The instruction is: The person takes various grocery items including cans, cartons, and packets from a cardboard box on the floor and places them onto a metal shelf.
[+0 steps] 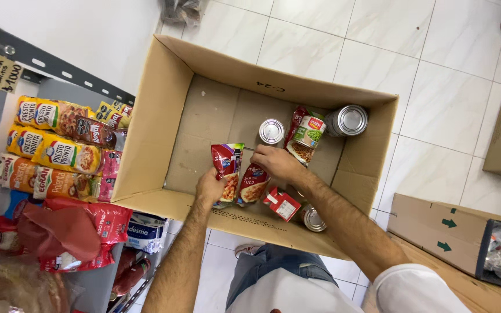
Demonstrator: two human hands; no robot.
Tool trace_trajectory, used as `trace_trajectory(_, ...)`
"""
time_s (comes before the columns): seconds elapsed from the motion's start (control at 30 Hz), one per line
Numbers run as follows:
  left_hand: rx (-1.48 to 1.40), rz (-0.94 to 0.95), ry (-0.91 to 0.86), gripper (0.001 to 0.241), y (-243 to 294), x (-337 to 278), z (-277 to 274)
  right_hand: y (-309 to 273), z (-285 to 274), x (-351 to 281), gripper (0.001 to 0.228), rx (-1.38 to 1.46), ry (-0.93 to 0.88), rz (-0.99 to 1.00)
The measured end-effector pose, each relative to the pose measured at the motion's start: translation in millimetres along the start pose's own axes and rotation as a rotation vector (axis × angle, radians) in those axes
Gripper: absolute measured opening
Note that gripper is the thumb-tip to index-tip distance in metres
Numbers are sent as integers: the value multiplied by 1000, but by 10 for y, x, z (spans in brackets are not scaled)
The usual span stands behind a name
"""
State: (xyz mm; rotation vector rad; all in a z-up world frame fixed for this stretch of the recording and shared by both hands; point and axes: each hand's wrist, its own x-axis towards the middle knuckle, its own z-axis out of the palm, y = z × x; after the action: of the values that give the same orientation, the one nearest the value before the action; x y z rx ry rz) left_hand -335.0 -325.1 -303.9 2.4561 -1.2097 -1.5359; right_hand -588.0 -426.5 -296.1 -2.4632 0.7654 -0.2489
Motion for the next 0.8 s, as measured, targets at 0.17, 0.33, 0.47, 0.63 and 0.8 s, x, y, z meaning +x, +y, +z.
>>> trace_trajectory(0.17,-56,63,81,36,29,-199,-104,-251,-201,-78,12,19,-10,-64)
trace_trajectory(0.33,-220,156,255,32,44,-637,-279,-442,-352,-37,12,27,-28,-113)
trace_trajectory(0.47,-421,235,348,29,165,-1146,-568,-531,-501,102,1,-13,63,-88)
trace_trajectory(0.63,-511,368,523,24,31,-1377,-710,-695,-934,227,8,40,184,-39)
trace_trajectory(0.8,-856,717,298,27,97,-2185,-1099,-879,-1485,380,4,207,263,-101)
